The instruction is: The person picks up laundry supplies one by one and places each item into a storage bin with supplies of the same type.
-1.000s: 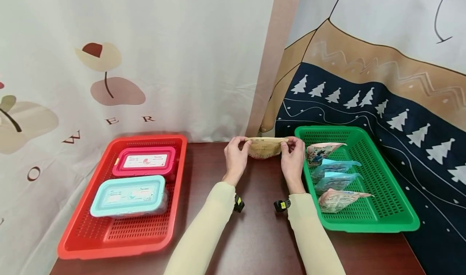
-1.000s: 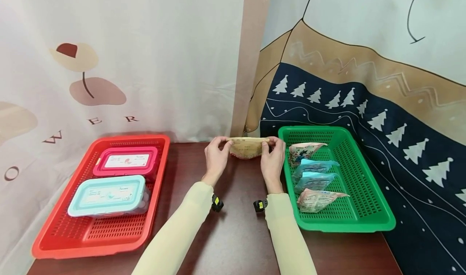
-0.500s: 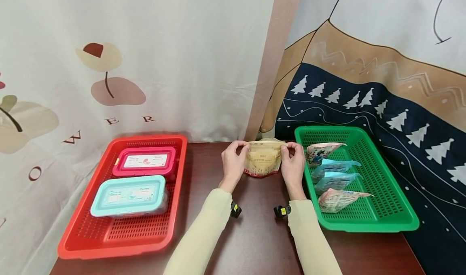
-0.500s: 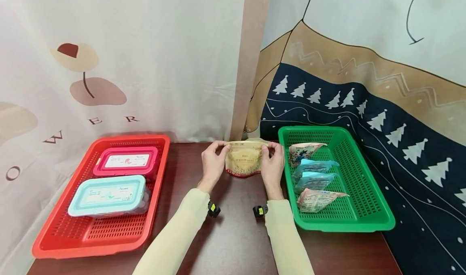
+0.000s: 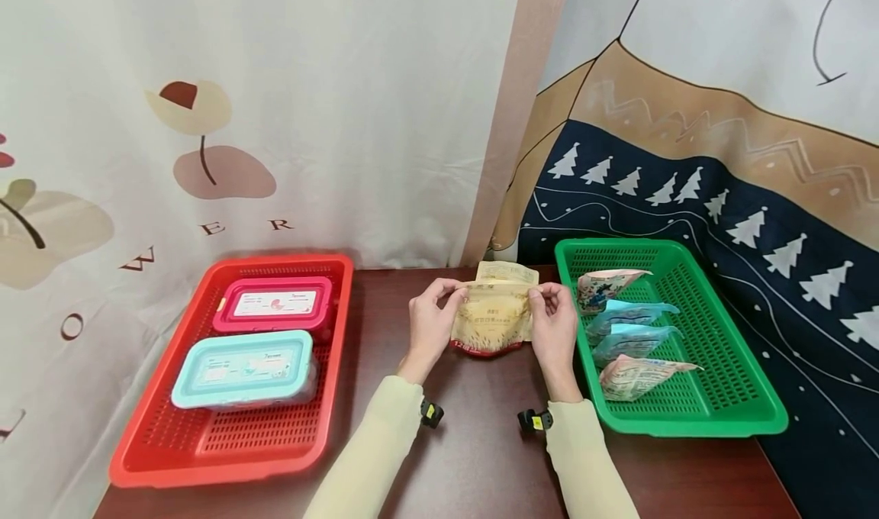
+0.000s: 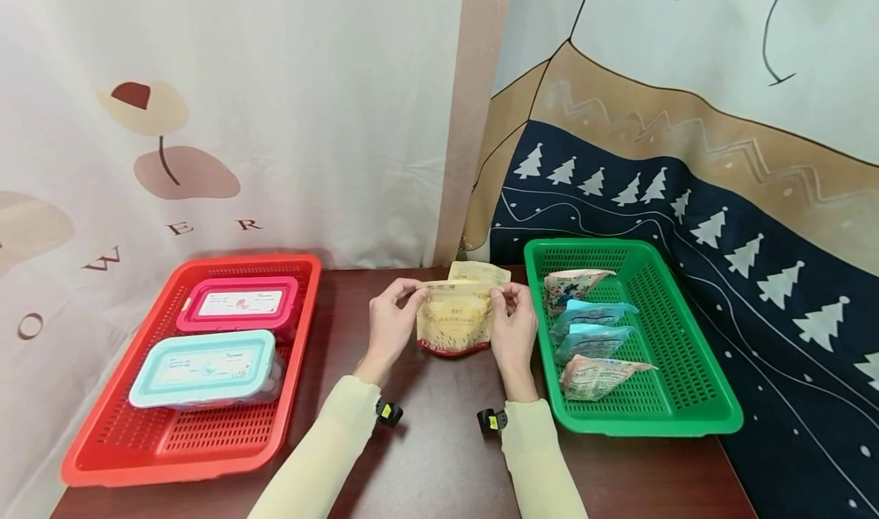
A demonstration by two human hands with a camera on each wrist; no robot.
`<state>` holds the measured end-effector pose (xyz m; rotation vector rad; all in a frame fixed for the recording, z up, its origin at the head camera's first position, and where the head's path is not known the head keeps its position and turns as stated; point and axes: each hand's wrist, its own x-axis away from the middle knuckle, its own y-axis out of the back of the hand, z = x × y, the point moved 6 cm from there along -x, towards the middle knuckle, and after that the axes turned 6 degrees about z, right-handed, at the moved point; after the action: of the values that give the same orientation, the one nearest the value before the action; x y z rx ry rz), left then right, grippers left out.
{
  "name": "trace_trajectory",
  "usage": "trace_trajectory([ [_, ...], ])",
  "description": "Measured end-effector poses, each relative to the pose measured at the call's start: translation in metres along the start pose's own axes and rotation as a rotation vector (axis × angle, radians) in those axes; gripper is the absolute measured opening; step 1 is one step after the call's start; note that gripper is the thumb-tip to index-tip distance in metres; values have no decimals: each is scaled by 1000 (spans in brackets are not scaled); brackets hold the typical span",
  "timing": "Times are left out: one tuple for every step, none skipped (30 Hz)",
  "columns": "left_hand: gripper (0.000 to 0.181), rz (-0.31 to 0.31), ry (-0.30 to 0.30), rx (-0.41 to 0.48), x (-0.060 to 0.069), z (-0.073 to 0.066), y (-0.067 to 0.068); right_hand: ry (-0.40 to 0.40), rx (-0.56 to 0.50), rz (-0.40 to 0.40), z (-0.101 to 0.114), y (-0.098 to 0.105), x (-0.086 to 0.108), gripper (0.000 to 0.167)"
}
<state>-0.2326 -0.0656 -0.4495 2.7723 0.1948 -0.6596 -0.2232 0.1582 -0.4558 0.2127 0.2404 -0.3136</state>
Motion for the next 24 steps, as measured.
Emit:
trace_trajectory([
  [8, 1, 0, 8, 1, -1, 1, 1, -6, 0, 2, 1, 1, 18],
  [8, 1, 5, 14, 2, -1, 2, 3, -15, 1, 3, 1, 2, 18],
  [8, 2, 10, 24, 3, -2, 3, 4, -20, 1, 5, 2, 3, 19],
  [8, 1, 16, 32, 4, -3, 4, 4, -29, 1, 7, 2, 4, 19],
  [9, 3, 22, 36, 5, -4, 5, 6, -33, 1, 9, 3, 5, 20],
  [9, 3, 25, 36, 5, -6, 6, 5, -35, 1, 10, 3, 6, 21],
  [9, 1, 27, 32, 6, -7, 7, 7, -39, 2, 12, 4, 7, 22],
  [10, 1, 26, 29, 6, -10, 8, 11, -43, 4, 15, 5, 8, 23],
  [10, -1, 22, 26, 7, -12, 9, 15, -40, 7, 17, 5, 9, 24],
  [10, -2, 18, 21, 7, -15, 10, 20, -42, 10, 19, 6, 9, 25],
  [10, -2, 14, 21, 8, -17, 11, 26, -43, 12, 22, 7, 10, 25],
  [9, -2, 8, 21, 8, -20, 12, 32, -48, 15, 25, 9, 11, 24],
  [9, -1, 4, 26, 8, -23, 13, 38, -51, 17, 27, 10, 12, 24],
  [9, 2, -1, 33, 9, -25, 13, 45, -56, 18, 30, 11, 13, 23],
  [8, 5, -6, 39, 9, -28, 14, 51, -62, 17, 32, 13, 14, 23],
  [8, 10, -11, 48, 9, -31, 14, 58, -67, 15, 34, 15, 14, 23],
  [8, 13, -15, 58, 9, -33, 14, 64, -73, 13, 36, 17, 14, 22],
  [8, 17, -21, 66, 8, -37, 15, 71, -76, 13, 38, 19, 15, 22],
  [8, 22, -25, 75, 8, -39, 15, 77, -77, 10, 40, 21, 15, 22],
  [8, 24, -30, 86, 8, -42, 15, 84, -80, 10, 42, 23, 15, 22],
  [8, 26, -35, 97, 8, -45, 15, 90, -82, 10, 44, 24, 16, 21],
  [7, 27, -38, 112, 7, -47, 14, 96, -84, 12, 46, 26, 16, 21],
  [8, 28, -41, 127, 7, -49, 14, 101, -87, 13, 48, 28, 16, 21],
  [8, 29, -46, 140, 7, -52, 14, 105, -85, 14, 50, 30, 16, 20],
])
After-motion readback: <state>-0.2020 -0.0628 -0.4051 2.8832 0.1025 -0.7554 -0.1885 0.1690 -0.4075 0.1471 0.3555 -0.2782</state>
